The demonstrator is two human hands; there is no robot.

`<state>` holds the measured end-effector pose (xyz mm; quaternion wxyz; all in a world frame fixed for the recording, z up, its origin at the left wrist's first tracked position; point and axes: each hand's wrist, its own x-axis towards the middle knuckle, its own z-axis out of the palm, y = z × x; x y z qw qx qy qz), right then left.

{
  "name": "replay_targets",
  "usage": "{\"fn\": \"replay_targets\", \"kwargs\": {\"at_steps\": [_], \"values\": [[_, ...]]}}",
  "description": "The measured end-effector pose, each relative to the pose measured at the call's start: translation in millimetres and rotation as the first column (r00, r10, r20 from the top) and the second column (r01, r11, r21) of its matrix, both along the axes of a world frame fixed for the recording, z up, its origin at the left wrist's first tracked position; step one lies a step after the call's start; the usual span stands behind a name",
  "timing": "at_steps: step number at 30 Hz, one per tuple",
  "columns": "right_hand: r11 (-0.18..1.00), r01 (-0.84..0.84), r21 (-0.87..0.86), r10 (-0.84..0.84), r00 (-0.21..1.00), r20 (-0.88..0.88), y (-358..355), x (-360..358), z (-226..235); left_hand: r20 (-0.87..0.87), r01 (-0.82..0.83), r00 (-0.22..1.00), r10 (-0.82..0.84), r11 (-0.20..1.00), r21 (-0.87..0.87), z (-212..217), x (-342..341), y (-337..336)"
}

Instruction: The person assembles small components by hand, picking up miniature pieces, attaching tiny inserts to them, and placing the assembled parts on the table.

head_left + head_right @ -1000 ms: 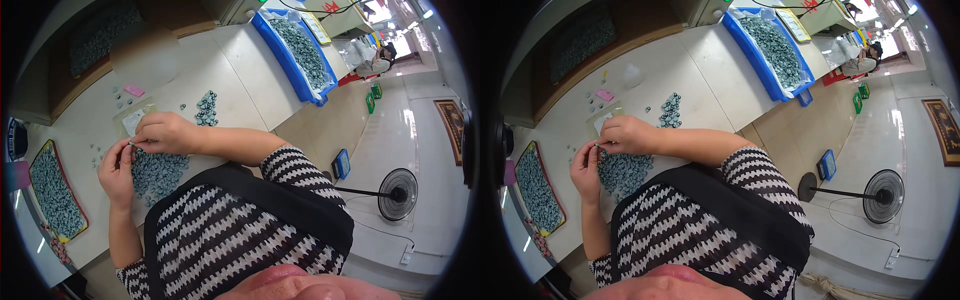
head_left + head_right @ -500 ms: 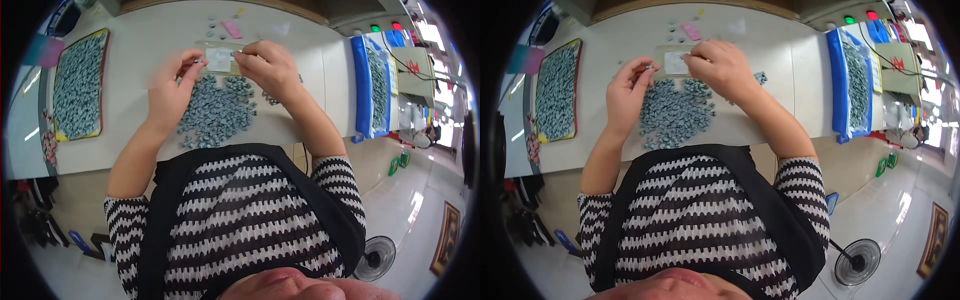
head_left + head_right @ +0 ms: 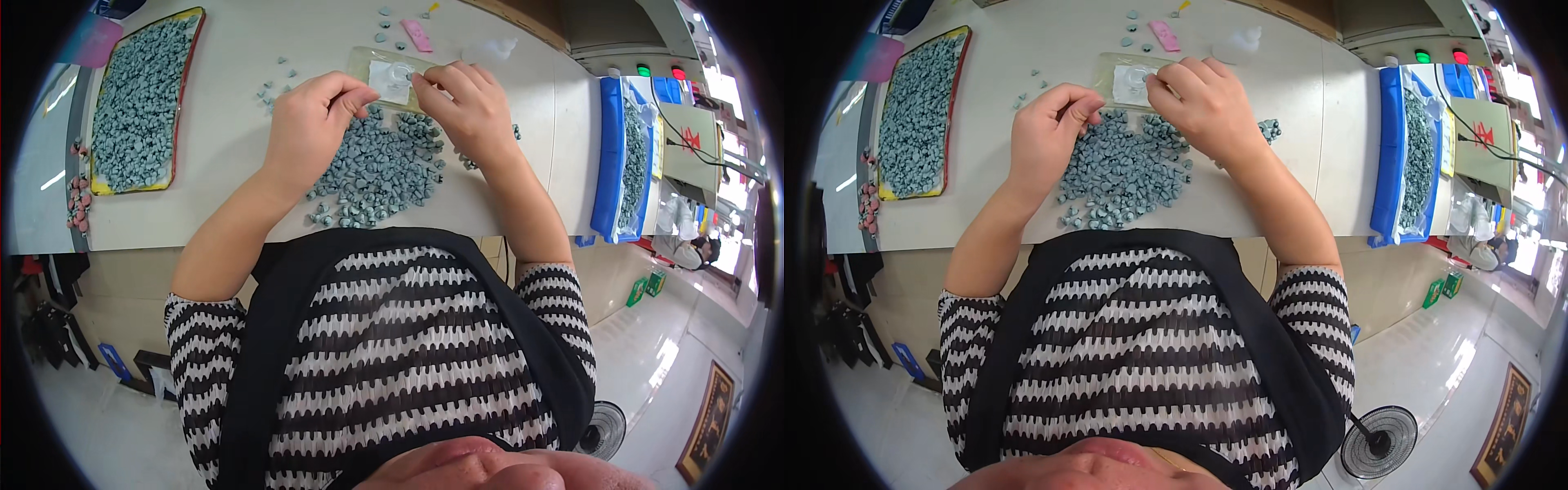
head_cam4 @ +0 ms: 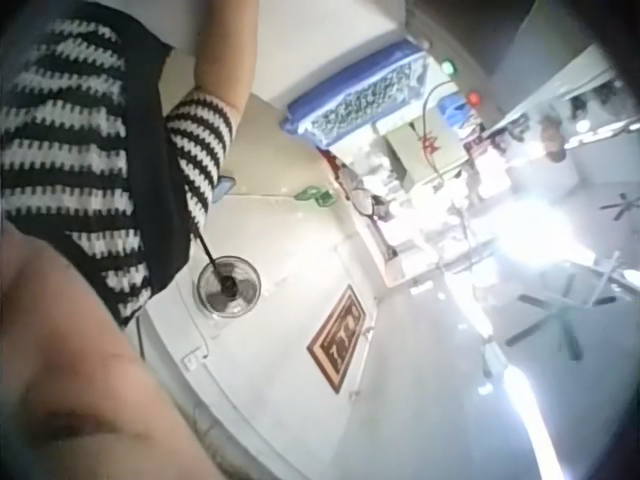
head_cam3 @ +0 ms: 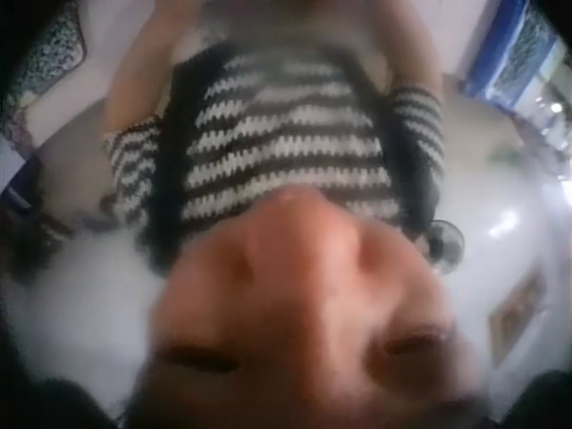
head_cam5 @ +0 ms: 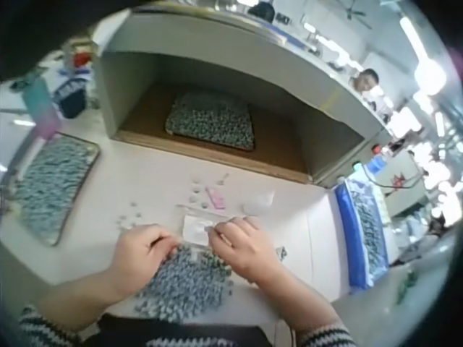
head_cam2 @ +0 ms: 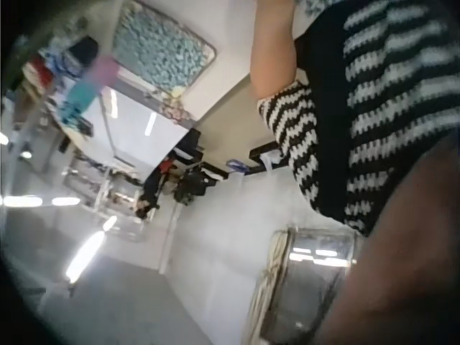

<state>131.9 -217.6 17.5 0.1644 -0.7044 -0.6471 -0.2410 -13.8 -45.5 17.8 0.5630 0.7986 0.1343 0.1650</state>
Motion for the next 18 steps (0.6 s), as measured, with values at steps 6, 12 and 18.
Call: {"fn": "replay_targets", "kwargs": {"at_steps": [6, 12, 18], "values": [[1.000, 0.008, 0.024, -0.007, 0.998, -0.064, 1.9, -5.5, 2.8, 0.042, 0.034, 0.999, -0.031, 0.998, -0.060, -3.1, -0.2, -2.0], [0.933, 0.337, 0.124, 0.061, 0.192, -0.979, 1.5, -32.4, 6.2, 0.064, 0.083, 0.994, -0.084, 0.996, 0.016, -4.6, -0.4, -6.1], [0.951, 0.303, -0.059, -0.010, -0.161, -0.987, 1.3, -41.5, 10.6, 0.212, 0.047, 0.974, -0.076, 0.989, 0.142, -4.2, 2.9, -11.4]]}}
